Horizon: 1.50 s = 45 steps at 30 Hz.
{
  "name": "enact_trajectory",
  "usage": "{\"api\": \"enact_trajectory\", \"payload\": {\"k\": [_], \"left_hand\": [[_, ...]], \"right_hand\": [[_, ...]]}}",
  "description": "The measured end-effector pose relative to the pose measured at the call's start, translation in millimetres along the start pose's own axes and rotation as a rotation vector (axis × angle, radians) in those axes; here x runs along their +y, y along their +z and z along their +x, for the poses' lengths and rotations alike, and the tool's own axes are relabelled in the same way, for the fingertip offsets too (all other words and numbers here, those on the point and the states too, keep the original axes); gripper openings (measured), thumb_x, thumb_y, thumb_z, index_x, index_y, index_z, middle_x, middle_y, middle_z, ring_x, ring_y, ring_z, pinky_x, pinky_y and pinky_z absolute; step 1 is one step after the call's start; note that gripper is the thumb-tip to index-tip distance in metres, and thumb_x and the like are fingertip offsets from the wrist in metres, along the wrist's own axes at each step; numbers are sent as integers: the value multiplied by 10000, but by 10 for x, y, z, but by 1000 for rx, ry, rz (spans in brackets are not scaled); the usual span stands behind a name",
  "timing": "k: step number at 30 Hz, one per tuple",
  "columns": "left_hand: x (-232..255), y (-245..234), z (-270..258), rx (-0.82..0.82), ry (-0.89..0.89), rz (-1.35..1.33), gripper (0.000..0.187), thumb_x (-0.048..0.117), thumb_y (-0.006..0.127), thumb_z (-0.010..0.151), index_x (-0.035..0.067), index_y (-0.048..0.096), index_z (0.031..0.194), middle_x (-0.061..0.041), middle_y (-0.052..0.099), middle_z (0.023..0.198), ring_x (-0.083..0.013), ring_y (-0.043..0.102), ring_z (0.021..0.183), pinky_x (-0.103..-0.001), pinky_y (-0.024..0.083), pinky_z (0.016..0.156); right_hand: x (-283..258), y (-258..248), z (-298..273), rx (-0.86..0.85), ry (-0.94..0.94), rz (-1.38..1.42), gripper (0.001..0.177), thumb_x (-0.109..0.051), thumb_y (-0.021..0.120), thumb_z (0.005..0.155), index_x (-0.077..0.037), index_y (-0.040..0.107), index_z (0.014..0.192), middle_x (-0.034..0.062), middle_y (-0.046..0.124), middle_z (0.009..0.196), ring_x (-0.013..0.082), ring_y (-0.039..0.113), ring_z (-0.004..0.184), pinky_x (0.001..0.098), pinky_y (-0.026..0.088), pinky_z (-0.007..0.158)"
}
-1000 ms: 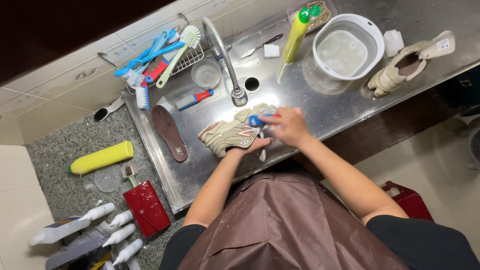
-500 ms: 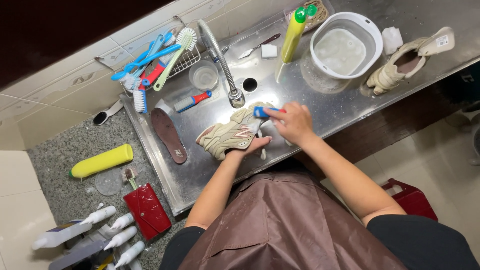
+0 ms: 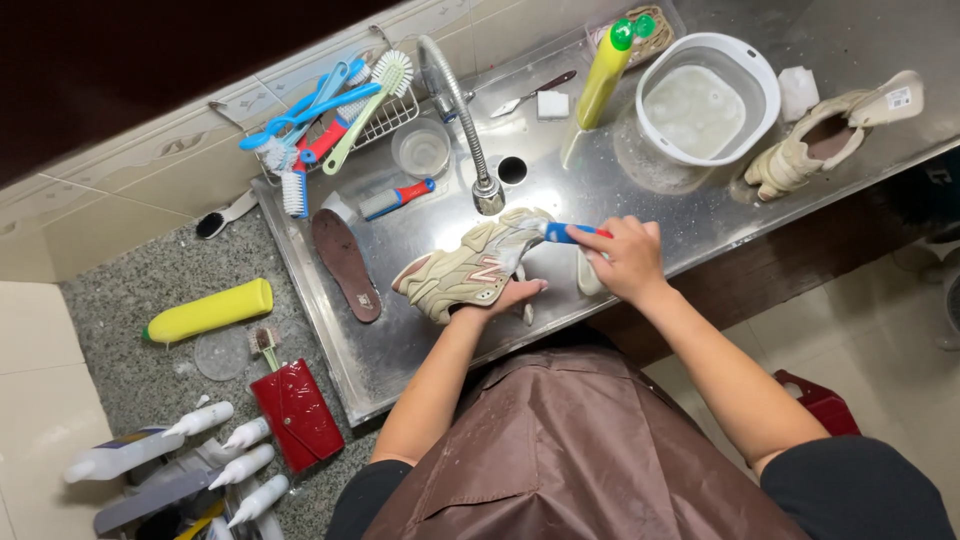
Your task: Cleaning and scrubbing a pair of sneakers at a service sink using soap and brushes.
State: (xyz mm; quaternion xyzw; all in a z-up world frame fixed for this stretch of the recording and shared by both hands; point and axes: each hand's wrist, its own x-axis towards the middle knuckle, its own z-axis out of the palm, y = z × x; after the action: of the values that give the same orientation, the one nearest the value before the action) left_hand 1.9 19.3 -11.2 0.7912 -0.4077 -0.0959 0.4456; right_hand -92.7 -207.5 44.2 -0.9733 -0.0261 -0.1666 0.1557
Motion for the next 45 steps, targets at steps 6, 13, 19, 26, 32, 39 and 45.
{"api": "enact_trajectory", "payload": {"k": [6, 13, 19, 26, 32, 39, 45], "left_hand": [[369, -114, 100, -358, -589, -41, 693, 593, 602, 797, 97, 702, 1271, -166, 794, 1126, -316, 746, 1100, -424, 551, 1009], [-152, 276, -91, 51, 160, 215, 837, 574, 755, 768, 103, 578, 1437, -230, 654, 1343, -418, 590, 1207, -483, 433, 1001], [159, -14, 0, -336, -405, 58, 794, 599, 714, 756, 112, 585, 1370, -150, 703, 1075, -306, 660, 1013, -429, 513, 924], [-116, 264, 16, -312, -444, -74, 676, 585, 741, 747, 89, 696, 1204, -118, 715, 1043, -261, 672, 970, -420, 531, 880], [158, 157, 101, -312, -453, -22, 755, 575, 731, 710, 116, 631, 1300, -131, 715, 1015, -272, 662, 936, -425, 520, 851], [-355, 493, 28, -53, -5, 182, 907, 616, 814, 745, -26, 602, 1350, -270, 655, 1146, -422, 602, 1057, -537, 476, 895], [150, 140, 232, -341, -507, 32, 779, 626, 735, 731, 82, 635, 1280, -155, 723, 1049, -282, 666, 988, -423, 516, 914]], "right_hand": [[-463, 75, 156, 31, -34, 111, 505, -162, 639, 830, -402, 761, 1257, -16, 572, 853, 165, 582, 857, 355, 347, 839], [-180, 126, -73, -42, 141, 133, 344, -273, 666, 911, -389, 732, 1227, -43, 607, 854, 172, 589, 853, 376, 336, 809], [-97, 123, -133, -100, 17, 216, 446, -239, 654, 838, -375, 750, 1252, -3, 597, 844, 187, 595, 833, 366, 347, 767], [-277, 77, -35, -26, 26, 154, 431, -239, 667, 846, -383, 764, 1240, -23, 617, 853, 169, 590, 855, 362, 356, 795], [-187, -95, 24, -92, 92, 53, 358, -269, 682, 851, -393, 778, 1173, -38, 629, 806, 165, 612, 812, 383, 372, 738], [-54, -35, 44, -210, 190, 70, 318, -375, 678, 930, -427, 736, 1238, -2, 615, 714, 214, 653, 634, 368, 505, 550], [36, -25, 194, -238, 53, 45, 323, -432, 688, 905, -435, 734, 1225, 3, 647, 693, 236, 640, 554, 383, 486, 466]]}}
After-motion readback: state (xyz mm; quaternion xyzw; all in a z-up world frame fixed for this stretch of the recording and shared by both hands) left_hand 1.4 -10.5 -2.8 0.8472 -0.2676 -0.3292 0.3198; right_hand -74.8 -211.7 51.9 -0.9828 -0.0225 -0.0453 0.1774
